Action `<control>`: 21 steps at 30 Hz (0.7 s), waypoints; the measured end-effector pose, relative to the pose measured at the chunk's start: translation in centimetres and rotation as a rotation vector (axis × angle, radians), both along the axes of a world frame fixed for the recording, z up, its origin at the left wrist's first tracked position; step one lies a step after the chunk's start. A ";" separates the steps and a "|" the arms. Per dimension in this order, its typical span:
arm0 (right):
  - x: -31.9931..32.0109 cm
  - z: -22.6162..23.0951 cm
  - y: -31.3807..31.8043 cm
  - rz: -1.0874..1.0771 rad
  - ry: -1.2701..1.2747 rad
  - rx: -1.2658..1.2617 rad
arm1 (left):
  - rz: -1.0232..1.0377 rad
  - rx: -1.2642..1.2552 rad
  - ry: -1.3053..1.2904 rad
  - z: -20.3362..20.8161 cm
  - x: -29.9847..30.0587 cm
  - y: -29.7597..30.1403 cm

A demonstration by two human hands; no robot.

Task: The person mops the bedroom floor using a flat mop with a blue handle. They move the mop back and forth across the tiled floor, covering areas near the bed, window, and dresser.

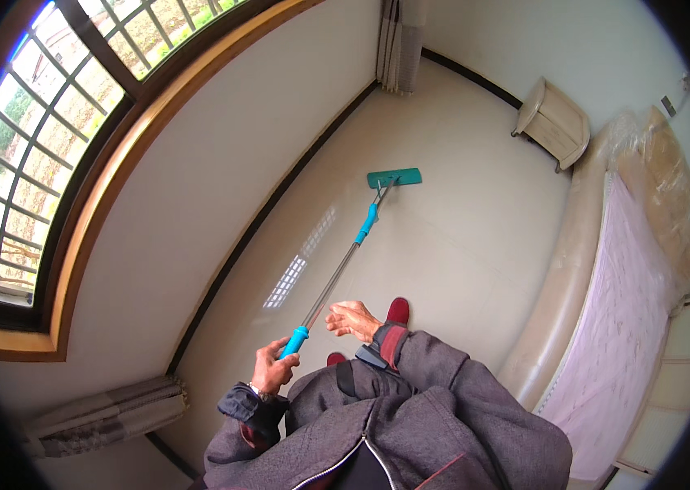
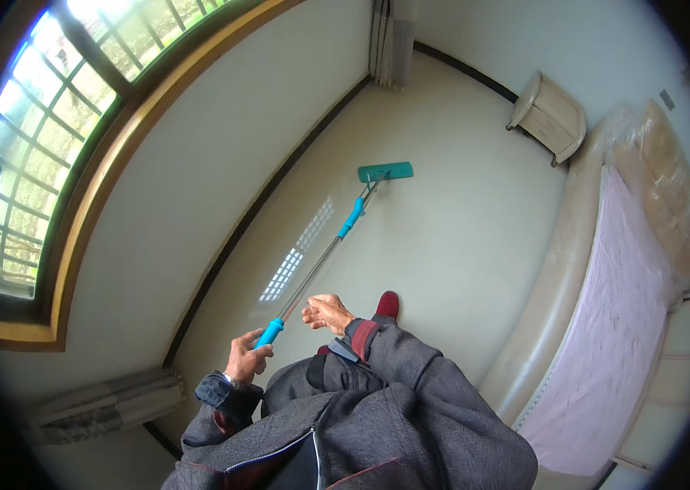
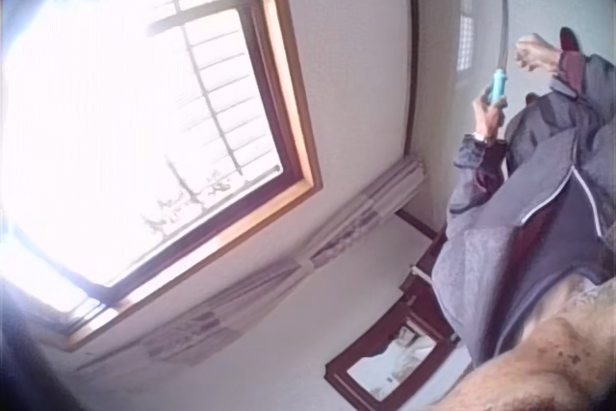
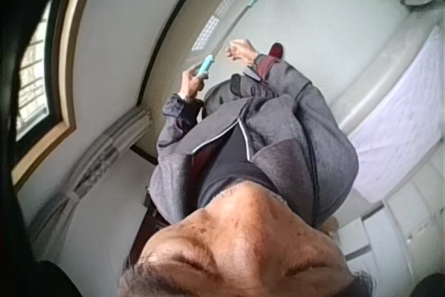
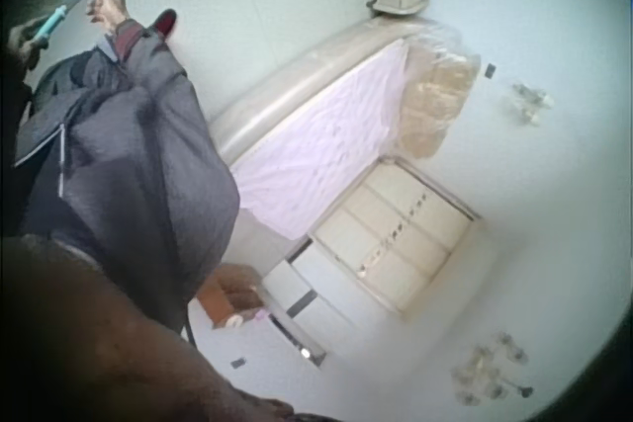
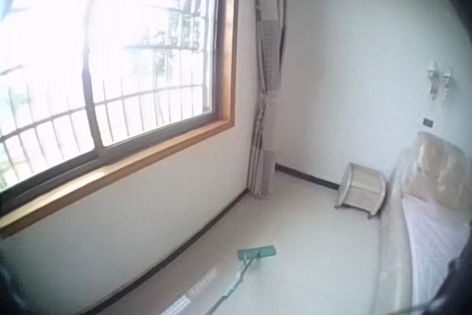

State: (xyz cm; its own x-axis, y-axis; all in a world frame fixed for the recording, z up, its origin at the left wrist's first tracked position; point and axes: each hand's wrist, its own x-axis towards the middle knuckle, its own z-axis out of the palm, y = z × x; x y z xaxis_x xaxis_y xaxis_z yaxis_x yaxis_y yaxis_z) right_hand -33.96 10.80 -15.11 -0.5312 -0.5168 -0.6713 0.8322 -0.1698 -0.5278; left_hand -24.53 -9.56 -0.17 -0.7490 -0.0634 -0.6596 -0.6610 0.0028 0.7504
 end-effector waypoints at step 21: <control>-9.2 -7.2 23.9 -0.319 -0.235 0.372 | -0.074 -0.116 -0.024 -2.3 -28.5 9.0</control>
